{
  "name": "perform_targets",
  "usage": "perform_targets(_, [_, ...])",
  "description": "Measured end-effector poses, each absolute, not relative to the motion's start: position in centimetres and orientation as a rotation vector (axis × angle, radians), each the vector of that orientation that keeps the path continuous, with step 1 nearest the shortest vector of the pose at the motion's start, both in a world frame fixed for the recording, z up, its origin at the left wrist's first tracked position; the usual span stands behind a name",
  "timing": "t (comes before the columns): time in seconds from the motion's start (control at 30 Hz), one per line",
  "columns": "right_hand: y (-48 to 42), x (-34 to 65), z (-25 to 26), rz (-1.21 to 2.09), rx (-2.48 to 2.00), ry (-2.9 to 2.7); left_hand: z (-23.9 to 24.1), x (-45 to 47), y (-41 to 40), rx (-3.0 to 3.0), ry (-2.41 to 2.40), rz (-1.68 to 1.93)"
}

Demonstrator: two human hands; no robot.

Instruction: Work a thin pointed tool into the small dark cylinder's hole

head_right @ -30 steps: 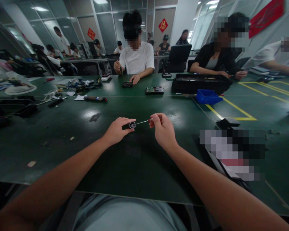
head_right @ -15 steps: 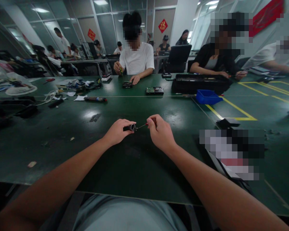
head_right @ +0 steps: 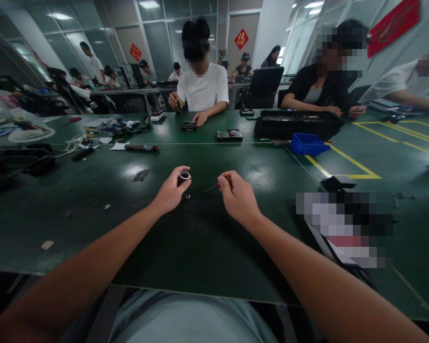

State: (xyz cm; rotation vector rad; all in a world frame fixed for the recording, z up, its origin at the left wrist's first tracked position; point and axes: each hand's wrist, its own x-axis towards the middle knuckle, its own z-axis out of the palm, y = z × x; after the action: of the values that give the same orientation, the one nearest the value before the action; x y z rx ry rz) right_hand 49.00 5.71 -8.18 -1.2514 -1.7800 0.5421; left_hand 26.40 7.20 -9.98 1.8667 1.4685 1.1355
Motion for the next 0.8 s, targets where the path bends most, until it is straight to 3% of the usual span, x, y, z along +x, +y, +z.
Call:
perform_targets(0.33, [5.7,48.9,-8.3,0.559,-1.254,-1.786,-8.1,25.5,6.8,2.198,1.548,0.896])
perform_targets(0.67, [5.6,48.8,-8.2,0.571,-1.254,-1.791,-8.5,25.3,6.6,2.305,1.737,0.206])
perform_targets(0.8, [5.5,48.7,-8.1,0.582,-1.259,-1.807,-8.6,25.5,6.4,2.342,1.761,0.139])
